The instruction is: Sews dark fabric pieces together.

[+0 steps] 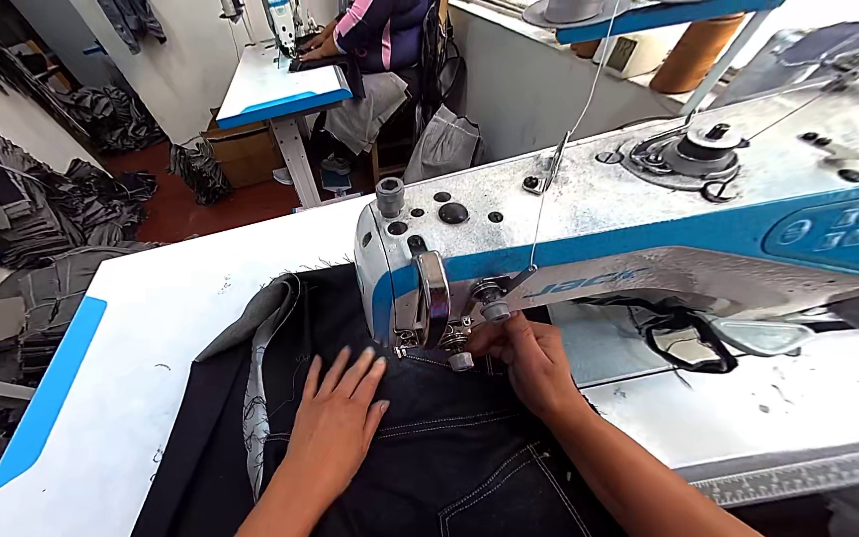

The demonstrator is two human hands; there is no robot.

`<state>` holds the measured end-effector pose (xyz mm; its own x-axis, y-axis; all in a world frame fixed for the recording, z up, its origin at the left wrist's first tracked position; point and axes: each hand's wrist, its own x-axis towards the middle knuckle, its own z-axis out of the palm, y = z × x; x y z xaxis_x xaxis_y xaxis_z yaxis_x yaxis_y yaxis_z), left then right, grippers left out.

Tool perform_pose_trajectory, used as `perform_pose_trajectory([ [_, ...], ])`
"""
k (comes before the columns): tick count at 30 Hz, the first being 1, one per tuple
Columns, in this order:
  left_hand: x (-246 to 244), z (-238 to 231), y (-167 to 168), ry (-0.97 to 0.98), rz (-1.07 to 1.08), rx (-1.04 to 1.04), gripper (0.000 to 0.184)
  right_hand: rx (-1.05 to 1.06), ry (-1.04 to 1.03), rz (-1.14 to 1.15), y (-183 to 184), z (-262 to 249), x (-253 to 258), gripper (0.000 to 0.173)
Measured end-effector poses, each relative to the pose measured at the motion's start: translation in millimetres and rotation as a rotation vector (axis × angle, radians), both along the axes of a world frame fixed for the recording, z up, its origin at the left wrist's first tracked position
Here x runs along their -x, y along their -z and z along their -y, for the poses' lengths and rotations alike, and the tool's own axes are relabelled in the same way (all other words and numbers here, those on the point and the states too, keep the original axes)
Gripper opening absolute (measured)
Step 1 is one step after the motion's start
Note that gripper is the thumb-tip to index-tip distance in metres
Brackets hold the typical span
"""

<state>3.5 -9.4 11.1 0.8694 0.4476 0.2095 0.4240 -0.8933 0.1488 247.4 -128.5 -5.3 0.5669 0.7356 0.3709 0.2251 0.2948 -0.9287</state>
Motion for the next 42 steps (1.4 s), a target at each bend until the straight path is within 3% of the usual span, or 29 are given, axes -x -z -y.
perform_pose_trajectory([
  [2, 28.0, 33.0, -15.8, -0.181, 0.005, 0.059, 0.063, -0.012, 0.04, -0.094, 0.2, 2.9, -2.4, 0.059],
  [4, 60.5, 67.6, -26.6, -0.33, 0.003, 0.224, 0.079, 0.006, 0.074, -0.016, -1.2, 2.5, -4.9, 0.056],
  [7, 84.0, 97.0, -10.1, -0.446, -0.021, 0.305, 0.096, 0.014, 0.221, 0.582, -10.4, -8.9, -22.1, 0.041],
  [10, 87.0, 83.8, 15.9, -0.437, -0.014, 0.055, 0.103, 0.079, 0.088, 1.167, -27.3, -23.6, -46.1, 0.034],
  [13, 91.9, 15.0, 24.3, -0.299, 0.014, -0.074, 0.1, 0.157, -0.053, 1.293, -23.3, -25.9, -60.6, 0.039],
  [17, 82.8, -143.6, 10.7, 0.105, -0.115, 0.004, 0.084, 0.295, 0.018, 1.273, -4.8, 17.0, -21.0, 0.042],
  [20, 31.2, -241.7, -18.0, 0.503, -0.338, -0.164, 0.073, 0.39, 0.178, 1.388, 5.7, 54.0, 53.5, 0.051],
  [22, -21.1, -267.4, -46.4, 0.668, -0.438, -0.256, 0.059, 0.438, 0.2, 1.386, 1.4, 64.4, 88.0, 0.048],
  [24, -67.3, -250.6, -83.6, 0.58, -0.678, -0.267, 0.055, 0.452, 0.185, 1.318, 0.4, 65.1, 95.0, 0.045],
  [26, -93.4, -195.8, -119.3, 0.233, -0.904, -0.216, 0.053, 0.396, 0.149, 1.242, -2.4, 59.1, 90.1, 0.04],
  [28, -84.7, -137.4, -136.6, -0.035, -0.734, -0.149, 0.025, 0.299, 0.069, 1.201, -7.5, 49.6, 86.0, 0.035],
  [29, -67.8, -107.7, -133.9, -0.055, -0.575, -0.165, 0.02, 0.253, 0.002, 1.183, -7.4, 44.3, 83.4, 0.034],
  [31, -26.2, -41.6, -100.2, 0.046, -0.3, -0.174, 0.028, 0.194, -0.15, 1.127, 2.4, 37.4, 73.6, 0.034],
  [34, 14.9, 51.7, -9.7, 0.115, -0.065, 0.04, 0.056, 0.141, -0.266, 1.054, 20.8, 42.0, 44.6, 0.032],
  [35, 20.9, 70.0, 14.1, 0.092, 0.027, 0.004, 0.059, 0.126, -0.291, 1.034, 22.7, 45.6, 36.4, 0.032],
  [38, 30.5, 80.2, 34.8, 0.068, 0.152, -0.083, 0.058, 0.111, -0.316, 1.01, 23.8, 52.2, 32.7, 0.03],
  [42, 44.0, 40.3, 24.6, 0.235, 0.133, 0.083, 0.05, 0.141, -0.214, 1.03, 23.8, 53.3, 55.1, 0.028],
])
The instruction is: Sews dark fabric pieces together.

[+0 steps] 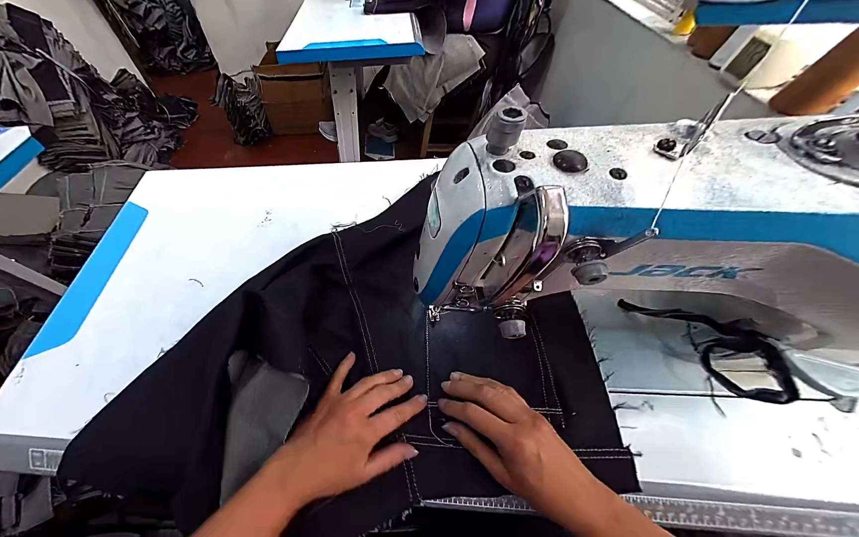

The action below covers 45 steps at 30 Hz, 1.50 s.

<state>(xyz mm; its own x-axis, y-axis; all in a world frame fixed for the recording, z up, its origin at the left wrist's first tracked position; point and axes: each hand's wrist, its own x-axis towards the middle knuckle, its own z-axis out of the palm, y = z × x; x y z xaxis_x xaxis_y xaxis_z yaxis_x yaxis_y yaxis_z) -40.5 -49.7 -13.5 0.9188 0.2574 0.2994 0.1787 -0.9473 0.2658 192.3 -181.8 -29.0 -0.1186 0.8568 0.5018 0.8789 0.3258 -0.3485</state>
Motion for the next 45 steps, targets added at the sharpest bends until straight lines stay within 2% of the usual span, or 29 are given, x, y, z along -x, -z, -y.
perform_pose_trajectory([
  [2, 1.1, -13.9, -3.1, 0.073, -0.036, 0.03, 0.048, -0.028, 0.037, 0.024, 1.3, 0.2, 8.3, 0.027],
  [4, -1.5, -10.3, -5.1, 0.067, -0.038, 0.042, 0.045, -0.033, 0.046, 0.018, 2.4, 0.0, 8.4, 0.027],
  [8, -15.5, 31.5, -17.0, -0.152, -0.047, -0.039, 0.041, -0.034, 0.036, 0.004, 2.8, -0.3, 1.8, 0.026],
  [12, -24.0, 56.3, -4.4, -0.275, 0.08, -0.196, 0.033, -0.094, 0.01, 0.001, 4.3, 3.0, 2.4, 0.022],
  [15, -25.2, 55.9, 5.4, -0.269, 0.197, -0.17, 0.029, -0.193, -0.051, 0.018, 1.1, 11.9, 1.4, 0.016],
  [18, -26.7, 48.7, 7.7, -0.246, 0.215, -0.161, 0.027, -0.242, -0.076, 0.101, -0.1, 19.3, 4.7, 0.018],
  [23, -26.9, 35.5, 9.3, -0.219, 0.229, -0.115, 0.027, -0.163, 0.115, 0.13, 3.7, 32.5, 19.7, 0.024],
  [29, -43.0, 36.3, -2.6, -0.245, 0.217, -0.307, 0.026, -0.112, 0.189, 0.109, 9.0, 35.2, 31.0, 0.033],
  [34, -51.2, 36.4, -6.7, -0.154, 0.231, -0.325, 0.019, -0.126, 0.175, 0.044, 10.8, 37.4, 30.0, 0.03],
  [39, -55.3, 34.1, -12.5, -0.214, 0.229, -0.135, 0.016, -0.109, 0.202, 0.08, 10.8, 35.2, 33.3, 0.034],
  [45, -51.7, 16.1, -31.5, -0.164, 0.13, 0.124, 0.015, -0.106, 0.204, 0.118, 11.3, 34.8, 34.4, 0.037],
])
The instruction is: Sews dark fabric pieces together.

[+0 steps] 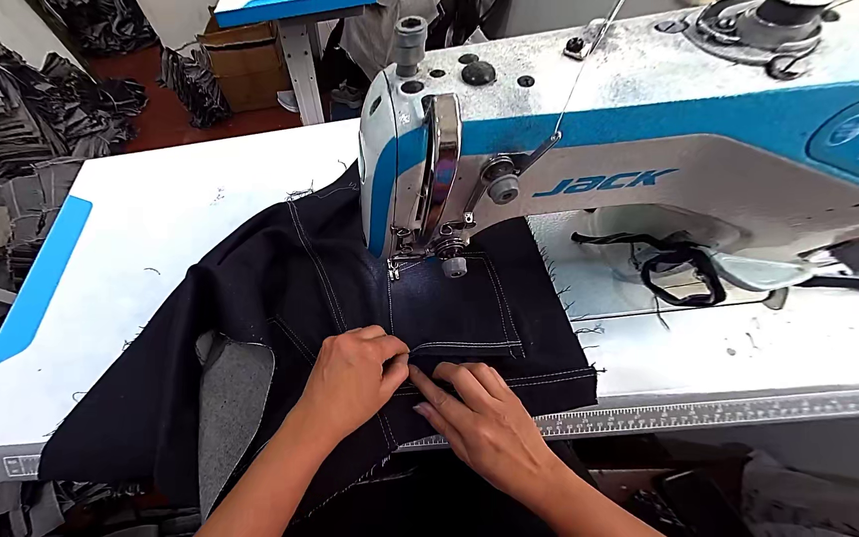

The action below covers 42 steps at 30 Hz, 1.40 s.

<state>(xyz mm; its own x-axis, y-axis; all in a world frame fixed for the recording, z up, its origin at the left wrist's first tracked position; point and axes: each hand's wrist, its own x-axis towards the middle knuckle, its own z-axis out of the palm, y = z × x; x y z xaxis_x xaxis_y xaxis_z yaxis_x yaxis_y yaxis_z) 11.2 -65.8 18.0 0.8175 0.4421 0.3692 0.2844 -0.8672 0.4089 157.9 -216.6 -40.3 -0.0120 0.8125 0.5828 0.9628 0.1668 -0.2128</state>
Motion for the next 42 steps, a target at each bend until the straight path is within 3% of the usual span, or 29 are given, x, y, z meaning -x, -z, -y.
perform_pose_trajectory([
  [6, -3.0, -7.7, -9.0, 0.049, -0.107, 0.04, 0.017, 0.007, 0.022, 0.013, -1.4, -2.6, 4.3, 0.037],
  [13, -11.7, -12.7, -16.1, 0.187, -0.22, -0.097, 0.017, -0.002, 0.039, 0.039, -4.0, -4.1, 8.0, 0.036],
  [27, 12.4, -17.3, 10.9, 0.214, -0.008, -0.015, 0.024, 0.098, 0.126, 0.12, -16.9, -12.2, 13.3, 0.035],
  [30, 25.5, -4.1, 29.5, 0.181, 0.009, -0.113, 0.03, 0.086, 0.06, 0.036, -14.2, -7.3, 7.1, 0.034],
  [35, 27.9, 6.2, 30.3, 0.174, -0.073, -0.304, 0.034, 0.024, -0.094, -0.031, -28.9, -2.7, -19.0, 0.024],
  [39, 33.2, 5.9, 35.5, 0.181, 0.012, -0.192, 0.031, 0.054, -0.214, 0.013, -19.3, -17.2, -34.8, 0.03],
  [42, 43.4, 5.9, 39.3, 0.067, 0.126, -0.155, 0.024, 0.069, -0.222, 0.079, -15.4, -15.7, -39.0, 0.032],
])
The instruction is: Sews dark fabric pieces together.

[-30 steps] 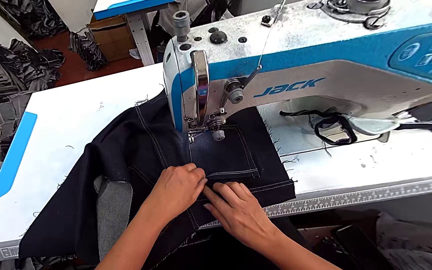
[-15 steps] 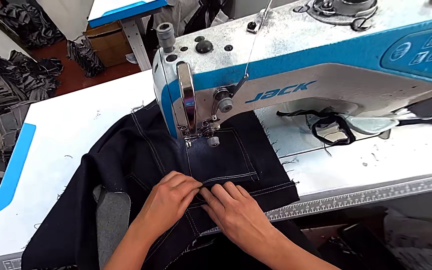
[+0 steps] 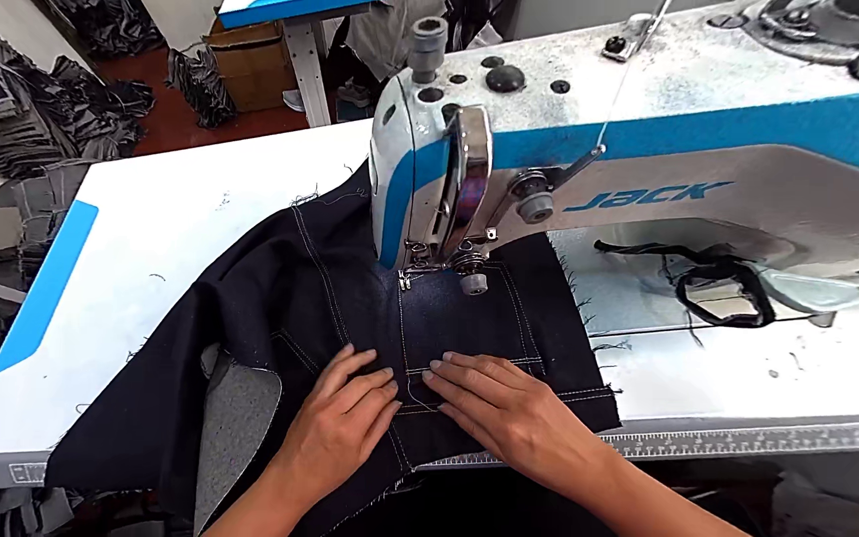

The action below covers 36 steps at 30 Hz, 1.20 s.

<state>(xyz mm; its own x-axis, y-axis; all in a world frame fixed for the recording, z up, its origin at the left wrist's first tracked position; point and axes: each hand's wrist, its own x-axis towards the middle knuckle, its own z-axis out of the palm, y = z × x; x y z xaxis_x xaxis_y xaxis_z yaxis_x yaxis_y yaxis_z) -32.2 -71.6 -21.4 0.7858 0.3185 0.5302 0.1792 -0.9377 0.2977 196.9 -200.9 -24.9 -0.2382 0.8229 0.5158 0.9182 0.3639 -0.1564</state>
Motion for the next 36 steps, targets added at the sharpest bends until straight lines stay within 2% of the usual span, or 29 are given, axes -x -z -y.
perform_pose_trajectory([
  [2, 5.3, 0.7, -1.1, -0.039, -0.043, -0.034, 0.03, 0.0, -0.002, 0.041, -1.8, 0.9, -0.1, 0.032],
  [6, -1.7, 5.4, -5.8, 0.03, -0.224, -0.053, 0.045, -0.001, -0.05, 0.042, -5.3, -4.0, -12.2, 0.03],
  [11, -7.2, 5.5, -6.0, 0.072, -0.21, -0.009, 0.043, 0.049, -0.138, -0.026, -2.4, -6.7, -31.8, 0.031],
  [24, -2.4, -7.4, -9.8, 0.121, -0.256, 0.067, 0.043, 0.058, -0.102, -0.041, -2.3, -7.8, -25.9, 0.032],
  [36, -37.6, -72.8, -14.3, 0.114, -0.258, 0.064, 0.042, 0.048, -0.039, -0.043, -2.6, -71.9, -57.1, 0.029],
])
